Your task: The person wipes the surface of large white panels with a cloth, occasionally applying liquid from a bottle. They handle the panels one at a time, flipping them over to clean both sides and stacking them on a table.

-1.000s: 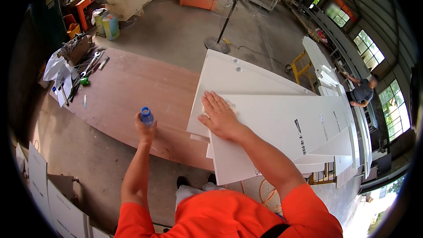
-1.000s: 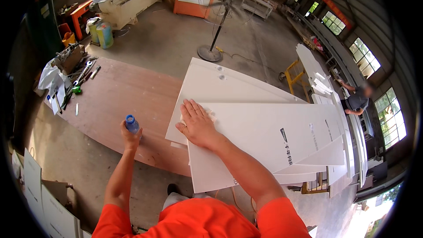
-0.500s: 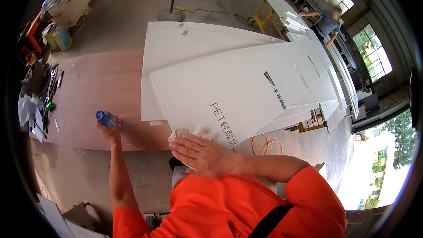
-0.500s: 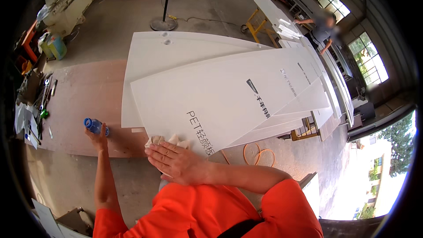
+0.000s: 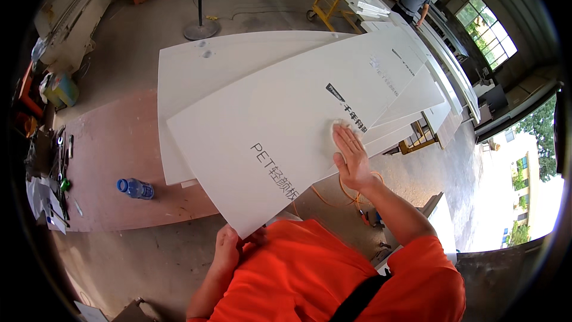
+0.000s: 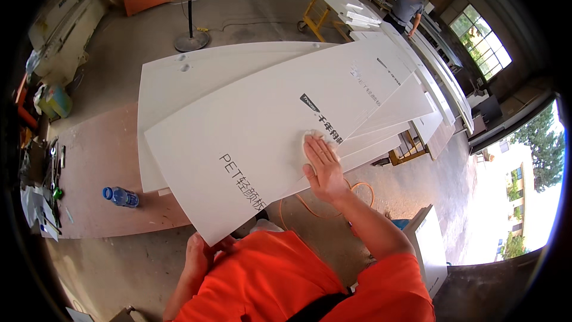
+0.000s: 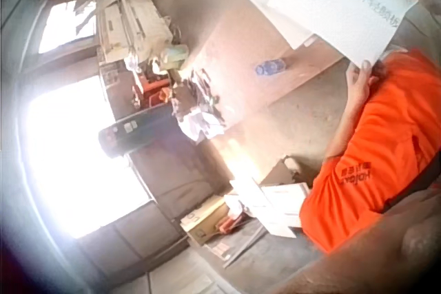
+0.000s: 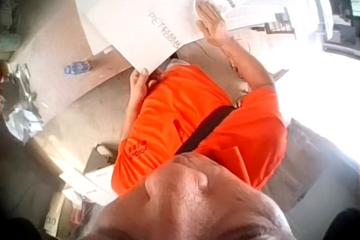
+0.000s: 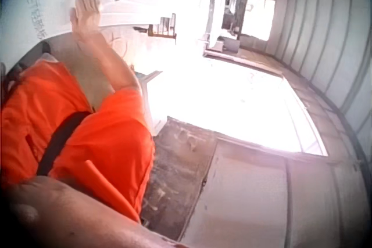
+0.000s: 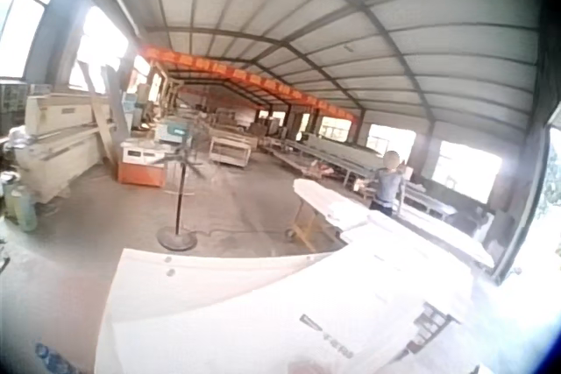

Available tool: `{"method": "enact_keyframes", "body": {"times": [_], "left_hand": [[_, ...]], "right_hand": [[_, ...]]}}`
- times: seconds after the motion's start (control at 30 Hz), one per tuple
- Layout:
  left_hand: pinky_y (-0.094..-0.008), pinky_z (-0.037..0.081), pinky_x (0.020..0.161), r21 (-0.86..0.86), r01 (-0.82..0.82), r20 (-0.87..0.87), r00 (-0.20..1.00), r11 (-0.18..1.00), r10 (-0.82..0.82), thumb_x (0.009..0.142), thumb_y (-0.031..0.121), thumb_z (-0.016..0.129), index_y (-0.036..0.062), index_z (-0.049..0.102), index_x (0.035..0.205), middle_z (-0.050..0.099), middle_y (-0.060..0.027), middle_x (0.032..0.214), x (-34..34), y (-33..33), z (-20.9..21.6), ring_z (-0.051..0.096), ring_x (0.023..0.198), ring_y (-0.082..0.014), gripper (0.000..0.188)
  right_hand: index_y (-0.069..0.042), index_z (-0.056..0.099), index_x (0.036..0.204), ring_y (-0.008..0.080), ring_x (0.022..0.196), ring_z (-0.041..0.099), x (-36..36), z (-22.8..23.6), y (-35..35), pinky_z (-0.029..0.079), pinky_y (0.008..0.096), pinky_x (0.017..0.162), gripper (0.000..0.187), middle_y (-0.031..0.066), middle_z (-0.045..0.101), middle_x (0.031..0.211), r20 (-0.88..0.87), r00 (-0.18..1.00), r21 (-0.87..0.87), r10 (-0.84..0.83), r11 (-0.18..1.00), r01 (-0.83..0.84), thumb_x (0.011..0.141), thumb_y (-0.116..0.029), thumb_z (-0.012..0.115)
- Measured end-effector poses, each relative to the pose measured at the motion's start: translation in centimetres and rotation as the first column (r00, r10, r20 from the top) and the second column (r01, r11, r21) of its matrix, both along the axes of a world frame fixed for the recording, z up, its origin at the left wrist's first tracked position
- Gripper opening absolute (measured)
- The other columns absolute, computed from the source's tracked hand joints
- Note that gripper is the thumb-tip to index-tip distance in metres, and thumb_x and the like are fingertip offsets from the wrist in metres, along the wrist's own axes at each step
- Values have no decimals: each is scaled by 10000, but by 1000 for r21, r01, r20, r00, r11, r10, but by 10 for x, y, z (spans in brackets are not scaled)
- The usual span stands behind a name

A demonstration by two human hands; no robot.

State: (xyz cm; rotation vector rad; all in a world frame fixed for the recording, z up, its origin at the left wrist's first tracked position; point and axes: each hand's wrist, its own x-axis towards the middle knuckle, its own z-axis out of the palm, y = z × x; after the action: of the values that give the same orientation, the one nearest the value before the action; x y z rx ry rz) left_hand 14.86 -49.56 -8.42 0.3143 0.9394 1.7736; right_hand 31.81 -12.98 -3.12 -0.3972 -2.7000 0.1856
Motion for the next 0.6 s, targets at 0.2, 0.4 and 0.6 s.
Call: {"method": "enact_keyframes", "body": {"times": [0.2, 0.4, 0.6], "left_hand": [[-288, 387, 507, -309, -189, -138, 979, 932, 153, 1002, 314, 689, 18, 647, 865, 615, -63, 673, 11, 24, 32, 547, 542, -148, 328], [-290, 213, 413, -279, -624, -292, 779, 730, 555, 1021, 284, 664, 54, 585, 772, 463, -8, 525, -40, -15, 7, 335, 410, -88, 347], [-188, 206, 406, -230, -898, -476, 440, 376, 761, 1045, 352, 674, 104, 605, 891, 469, 86, 639, -109, -12, -4, 325, 482, 3, 299]], "right_hand": [[-4, 408, 1564, 316, 1595, 211, -181, 22, -41, 171, 438, 1307, 606, 173, 299, 1692, 266, 872, -162, 411, 911, -380, 1105, -400, 411], [-46, 426, 1523, 297, 1538, 302, -285, 18, 98, 198, 428, 1293, 569, 133, 406, 1606, 279, 953, -144, 119, 986, -81, 1095, -421, 419], [-75, 464, 1473, 286, 1496, 358, -242, 20, 220, 265, 445, 1259, 512, 106, 461, 1555, 285, 957, -125, -52, 988, 91, 1095, -418, 422]]}}
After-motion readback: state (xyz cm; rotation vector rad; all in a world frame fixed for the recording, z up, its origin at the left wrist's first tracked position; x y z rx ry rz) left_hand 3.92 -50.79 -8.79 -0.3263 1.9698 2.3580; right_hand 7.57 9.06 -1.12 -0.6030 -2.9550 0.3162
